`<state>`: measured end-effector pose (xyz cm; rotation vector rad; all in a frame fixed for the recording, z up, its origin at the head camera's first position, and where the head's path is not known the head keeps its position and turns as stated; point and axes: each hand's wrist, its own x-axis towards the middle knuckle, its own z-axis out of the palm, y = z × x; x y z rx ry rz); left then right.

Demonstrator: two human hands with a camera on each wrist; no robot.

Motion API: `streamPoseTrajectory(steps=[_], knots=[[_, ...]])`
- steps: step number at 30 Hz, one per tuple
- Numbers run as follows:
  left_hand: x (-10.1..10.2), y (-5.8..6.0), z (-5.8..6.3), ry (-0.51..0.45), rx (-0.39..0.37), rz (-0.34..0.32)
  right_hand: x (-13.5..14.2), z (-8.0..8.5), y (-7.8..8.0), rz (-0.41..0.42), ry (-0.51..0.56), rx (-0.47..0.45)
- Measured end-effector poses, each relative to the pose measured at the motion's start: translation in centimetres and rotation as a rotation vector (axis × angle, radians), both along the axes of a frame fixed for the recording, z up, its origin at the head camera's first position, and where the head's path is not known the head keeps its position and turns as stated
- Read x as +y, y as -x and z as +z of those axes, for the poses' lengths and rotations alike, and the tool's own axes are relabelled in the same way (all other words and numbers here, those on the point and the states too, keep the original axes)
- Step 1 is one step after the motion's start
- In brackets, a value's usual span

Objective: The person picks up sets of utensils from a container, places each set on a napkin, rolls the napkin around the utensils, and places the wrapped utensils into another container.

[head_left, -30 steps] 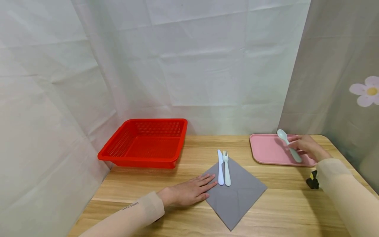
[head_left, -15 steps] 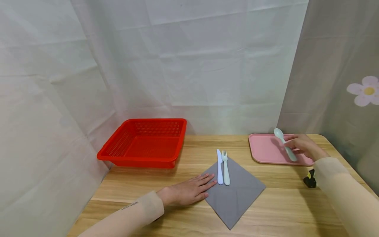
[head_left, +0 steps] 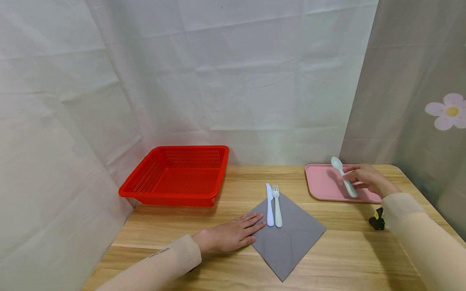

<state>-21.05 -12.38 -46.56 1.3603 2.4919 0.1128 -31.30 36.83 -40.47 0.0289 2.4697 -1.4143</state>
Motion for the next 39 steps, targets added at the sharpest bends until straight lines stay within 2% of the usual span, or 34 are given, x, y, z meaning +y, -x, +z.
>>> streamPoseTrajectory(steps=[11,25,39], knots=[[-0.1,0.1,-0.2,0.005,0.001,-0.002,-1.0,0.1,0.2,0.034,0.032,-0.006],[0.0,-0.1,0.3,0.002,-0.027,0.008,-2.5,0.2,0.0,0.023,0.061,-0.009],[0.0,-0.1,0.4,0.004,-0.019,0.007,-3.3,0.1,0.0,0.064,0.094,-0.021]])
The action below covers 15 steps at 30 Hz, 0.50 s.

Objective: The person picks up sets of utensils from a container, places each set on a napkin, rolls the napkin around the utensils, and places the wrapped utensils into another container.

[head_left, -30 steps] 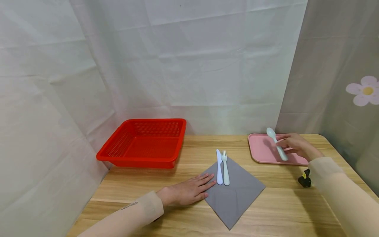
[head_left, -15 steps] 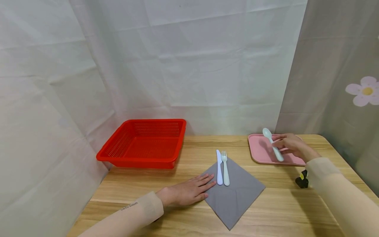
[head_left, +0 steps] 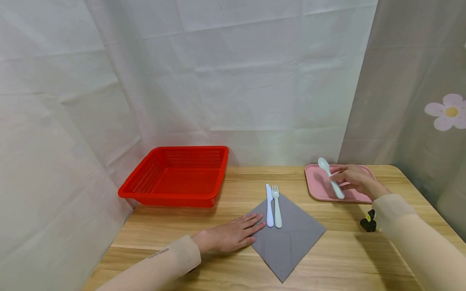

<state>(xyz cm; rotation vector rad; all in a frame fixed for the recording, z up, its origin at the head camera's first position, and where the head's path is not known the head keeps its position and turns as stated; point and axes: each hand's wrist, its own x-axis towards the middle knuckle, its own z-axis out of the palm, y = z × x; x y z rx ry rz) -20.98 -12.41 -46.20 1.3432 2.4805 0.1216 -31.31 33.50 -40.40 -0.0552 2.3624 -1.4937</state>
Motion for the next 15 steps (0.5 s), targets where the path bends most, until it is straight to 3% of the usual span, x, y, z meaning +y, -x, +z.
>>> streamPoseTrajectory(steps=[15], knots=[[0.0,0.1,-0.4,-0.001,0.011,-0.003,-1.6,-0.2,-0.5,0.016,0.059,0.007]])
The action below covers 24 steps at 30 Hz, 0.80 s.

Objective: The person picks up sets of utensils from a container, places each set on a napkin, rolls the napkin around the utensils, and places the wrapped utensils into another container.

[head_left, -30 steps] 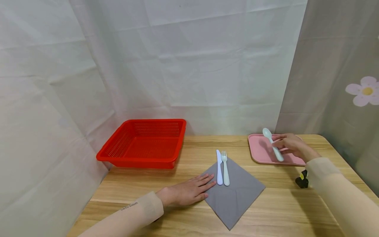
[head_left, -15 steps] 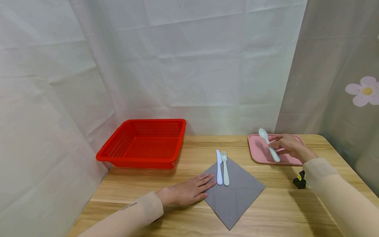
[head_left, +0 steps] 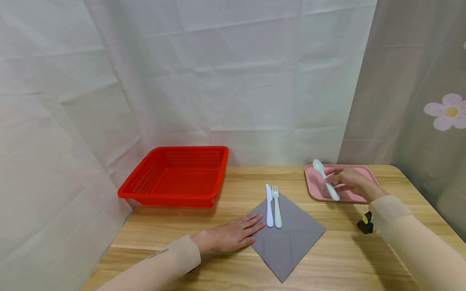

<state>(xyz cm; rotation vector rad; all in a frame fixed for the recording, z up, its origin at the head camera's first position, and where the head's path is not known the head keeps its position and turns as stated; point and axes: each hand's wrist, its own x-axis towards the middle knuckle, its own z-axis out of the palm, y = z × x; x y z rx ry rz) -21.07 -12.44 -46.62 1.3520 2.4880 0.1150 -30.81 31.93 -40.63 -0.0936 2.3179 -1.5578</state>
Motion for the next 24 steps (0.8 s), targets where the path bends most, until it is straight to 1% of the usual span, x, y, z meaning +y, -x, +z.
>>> streamPoseTrajectory(steps=[8,15,17,24], knots=[[0.1,0.0,0.1,-0.003,0.001,-0.002,-0.7,-0.1,-0.1,0.009,0.026,-0.003],[0.1,0.0,0.2,0.000,-0.002,-0.004,-1.1,0.0,-0.2,0.033,0.018,0.004],[0.1,0.0,0.2,0.001,-0.001,-0.005,-1.3,0.0,-0.3,0.027,0.022,-0.001],[0.1,0.0,0.1,-0.003,0.018,-0.014,-2.1,-0.1,-0.5,0.044,0.053,-0.011]])
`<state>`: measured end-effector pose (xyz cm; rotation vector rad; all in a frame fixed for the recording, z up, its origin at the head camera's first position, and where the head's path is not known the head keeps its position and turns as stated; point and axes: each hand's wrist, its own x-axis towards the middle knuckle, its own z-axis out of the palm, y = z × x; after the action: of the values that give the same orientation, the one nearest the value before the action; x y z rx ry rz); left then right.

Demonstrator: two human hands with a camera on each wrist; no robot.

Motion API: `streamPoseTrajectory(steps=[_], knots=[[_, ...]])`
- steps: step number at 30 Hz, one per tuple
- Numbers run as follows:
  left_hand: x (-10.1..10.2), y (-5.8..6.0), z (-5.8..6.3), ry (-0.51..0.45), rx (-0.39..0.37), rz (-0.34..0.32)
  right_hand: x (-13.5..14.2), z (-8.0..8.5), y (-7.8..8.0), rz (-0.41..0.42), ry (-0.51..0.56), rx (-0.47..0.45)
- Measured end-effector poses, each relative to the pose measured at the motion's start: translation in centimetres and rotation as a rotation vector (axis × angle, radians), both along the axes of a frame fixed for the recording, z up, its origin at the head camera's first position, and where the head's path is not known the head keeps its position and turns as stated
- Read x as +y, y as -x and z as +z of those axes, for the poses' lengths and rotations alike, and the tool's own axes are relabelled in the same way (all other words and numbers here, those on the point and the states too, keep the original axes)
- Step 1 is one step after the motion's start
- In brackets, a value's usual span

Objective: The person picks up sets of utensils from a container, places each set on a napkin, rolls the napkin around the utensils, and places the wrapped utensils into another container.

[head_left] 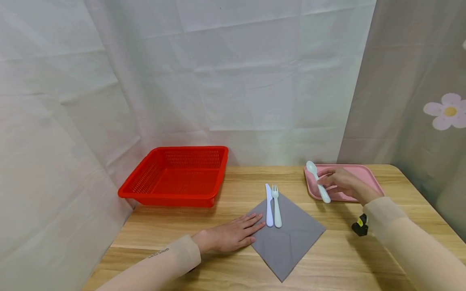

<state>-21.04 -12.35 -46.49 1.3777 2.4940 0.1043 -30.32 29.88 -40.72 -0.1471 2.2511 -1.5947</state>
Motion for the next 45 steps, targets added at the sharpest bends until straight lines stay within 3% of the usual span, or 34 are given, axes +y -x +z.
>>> streamPoseTrajectory(steps=[17,45], knots=[[0.0,-0.1,0.1,-0.010,0.008,0.000,-2.8,-0.5,-0.8,-0.004,0.104,-0.061],[-0.1,-0.1,-0.1,-0.007,0.004,0.013,-6.0,-2.2,-1.7,0.031,0.125,-0.050]])
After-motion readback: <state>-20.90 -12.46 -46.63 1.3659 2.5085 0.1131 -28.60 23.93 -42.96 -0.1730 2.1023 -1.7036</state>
